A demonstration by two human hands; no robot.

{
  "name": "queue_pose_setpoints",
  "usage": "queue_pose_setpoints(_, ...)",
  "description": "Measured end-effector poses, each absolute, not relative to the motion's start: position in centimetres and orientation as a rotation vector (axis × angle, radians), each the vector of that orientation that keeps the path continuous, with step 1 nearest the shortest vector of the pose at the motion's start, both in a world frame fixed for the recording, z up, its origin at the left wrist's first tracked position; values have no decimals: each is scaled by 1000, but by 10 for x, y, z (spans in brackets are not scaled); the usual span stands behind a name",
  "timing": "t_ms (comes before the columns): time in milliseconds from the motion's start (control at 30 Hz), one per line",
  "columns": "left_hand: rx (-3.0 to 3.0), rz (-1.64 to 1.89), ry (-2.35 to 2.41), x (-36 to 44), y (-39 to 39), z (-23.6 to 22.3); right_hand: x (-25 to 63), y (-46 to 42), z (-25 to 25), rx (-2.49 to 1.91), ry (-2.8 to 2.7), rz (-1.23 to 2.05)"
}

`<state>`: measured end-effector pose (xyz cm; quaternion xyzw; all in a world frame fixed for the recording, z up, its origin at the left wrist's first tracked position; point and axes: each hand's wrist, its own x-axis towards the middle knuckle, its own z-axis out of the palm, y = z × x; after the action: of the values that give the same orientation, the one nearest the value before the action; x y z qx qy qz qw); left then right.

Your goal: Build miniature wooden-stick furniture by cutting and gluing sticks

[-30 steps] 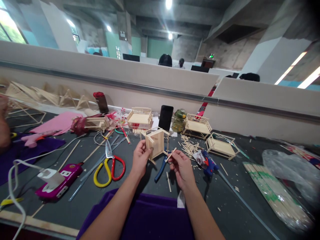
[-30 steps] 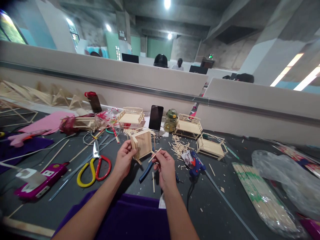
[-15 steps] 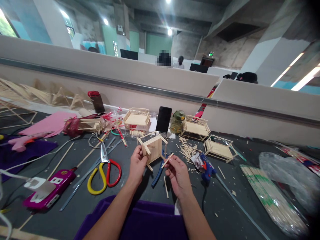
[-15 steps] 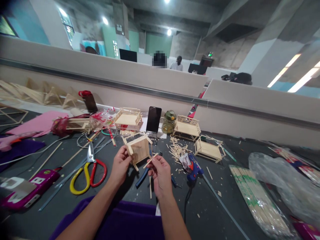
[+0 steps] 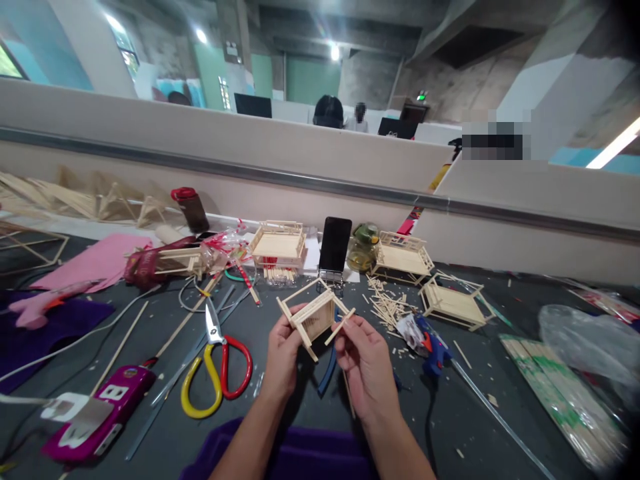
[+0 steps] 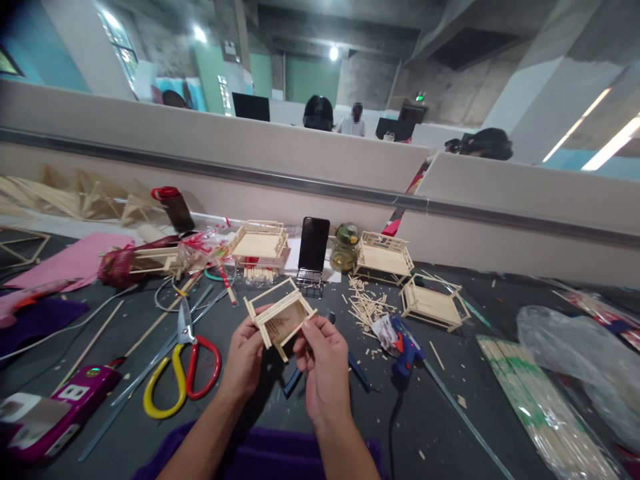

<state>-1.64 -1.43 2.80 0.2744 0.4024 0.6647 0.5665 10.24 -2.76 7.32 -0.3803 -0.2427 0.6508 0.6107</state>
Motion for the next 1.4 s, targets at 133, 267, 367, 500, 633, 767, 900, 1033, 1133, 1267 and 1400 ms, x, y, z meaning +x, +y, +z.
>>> queue_pose_setpoints(133,741,1465,952,-25,-14,31,95,-32,70,-908,-597,1512)
queue_pose_setpoints(267,853,1359,956,-35,-15,41,91,-32,63,-935,-629,1516)
queue_pose_setpoints(367,846,1305,900,-40,-17,47,89,-29,58,-940,-619,1528)
queue_pose_setpoints(500,792,1256,799,-44,-18,47,86,-27,55,-912,-569,1532)
queue_pose_setpoints(633,747,1199,725,-47,-18,47,86,-26,57,-893,-525,1519)
queue_pose_setpoints(767,759,1224,793,-53,-18,49,86,-27,57,-896,-536,1526)
queue_pose_setpoints(900,849,1253,964,-67,-16,47,87,-27,56,-900,-544,1521)
queue_pose_setpoints(1033,1117,1339,1305,-86,-19,38,88,-25,56,-893,-546,1527)
queue_pose_setpoints(1133,1244,1433,1603,-91,-26,47,89,-24,56,-894,-533,1524)
queue_pose_setpoints(1267,1582,1435,1538,-84,-27,100,87,-25,55,-894,-540,1549)
queue_pose_setpoints(1400,1642,1245,1158,-73,-11,154,85,-25,58,-874,-559,1555)
